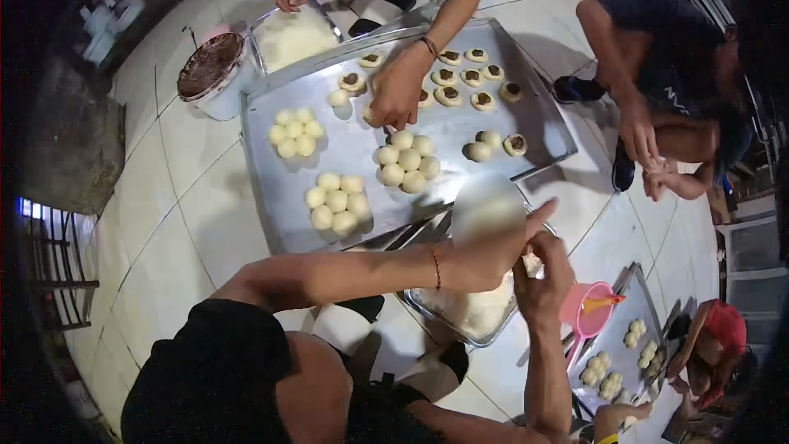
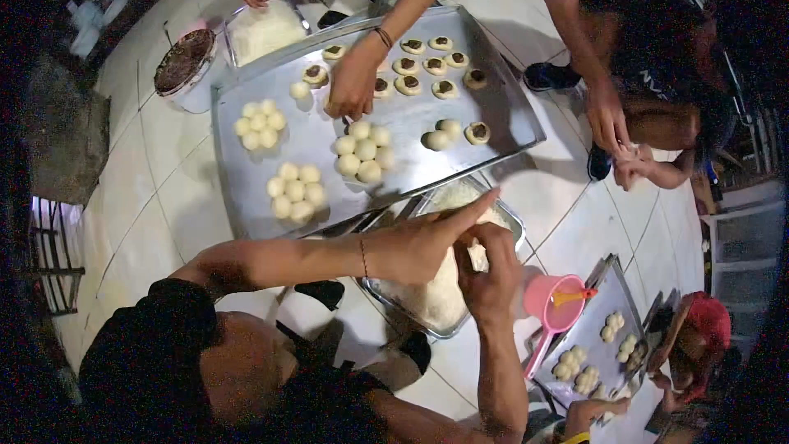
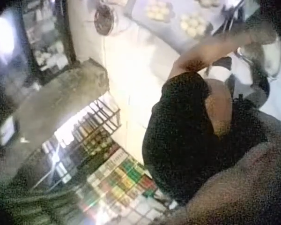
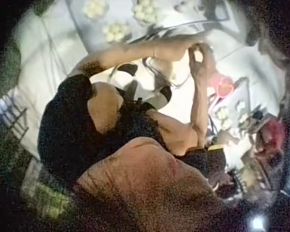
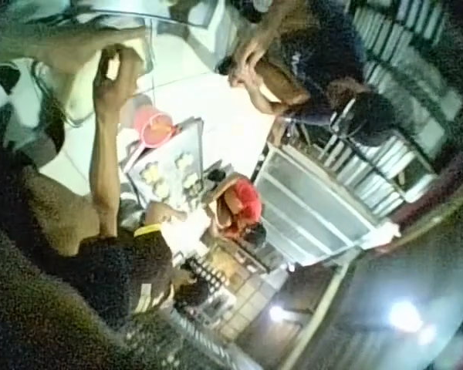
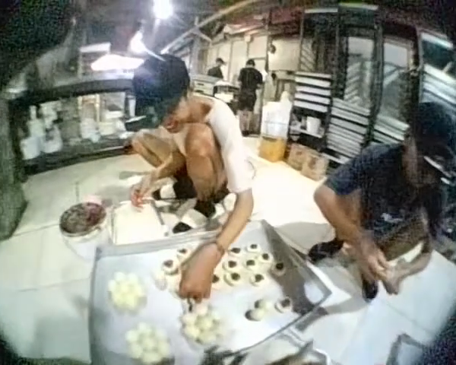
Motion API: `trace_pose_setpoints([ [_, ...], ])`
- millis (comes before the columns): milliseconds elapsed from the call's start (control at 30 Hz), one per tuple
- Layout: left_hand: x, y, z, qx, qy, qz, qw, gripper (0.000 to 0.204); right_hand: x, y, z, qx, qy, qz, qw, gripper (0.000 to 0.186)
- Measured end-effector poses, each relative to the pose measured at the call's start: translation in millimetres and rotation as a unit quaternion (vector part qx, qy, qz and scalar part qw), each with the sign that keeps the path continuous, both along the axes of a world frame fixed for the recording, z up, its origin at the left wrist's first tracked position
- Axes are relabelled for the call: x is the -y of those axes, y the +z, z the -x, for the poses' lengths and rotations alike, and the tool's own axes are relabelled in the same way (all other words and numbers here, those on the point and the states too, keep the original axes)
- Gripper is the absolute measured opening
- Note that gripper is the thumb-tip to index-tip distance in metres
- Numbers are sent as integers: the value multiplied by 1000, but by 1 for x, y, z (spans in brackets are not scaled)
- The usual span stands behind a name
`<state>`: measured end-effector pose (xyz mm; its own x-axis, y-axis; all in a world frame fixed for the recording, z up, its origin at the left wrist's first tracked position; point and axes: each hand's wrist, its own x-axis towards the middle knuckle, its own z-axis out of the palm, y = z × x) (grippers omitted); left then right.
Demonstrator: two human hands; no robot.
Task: Shaping and preparing small pastries or bread rolls on a large baking tray.
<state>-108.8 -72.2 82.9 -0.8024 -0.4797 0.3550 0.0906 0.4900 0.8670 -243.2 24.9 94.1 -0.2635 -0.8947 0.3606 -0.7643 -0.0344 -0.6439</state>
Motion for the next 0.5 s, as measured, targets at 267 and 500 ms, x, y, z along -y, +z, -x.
trace_pose_setpoints([
  [267, -2, -6, 7, 22, 78, -249, 965, 70, -5, 10, -1, 50, 0, 24, 998, 18],
  [500, -20, -5, 20, -173, 111, -105, 973, 59, -7, 19, 5, 184, -58, -21, 981, 7],
])
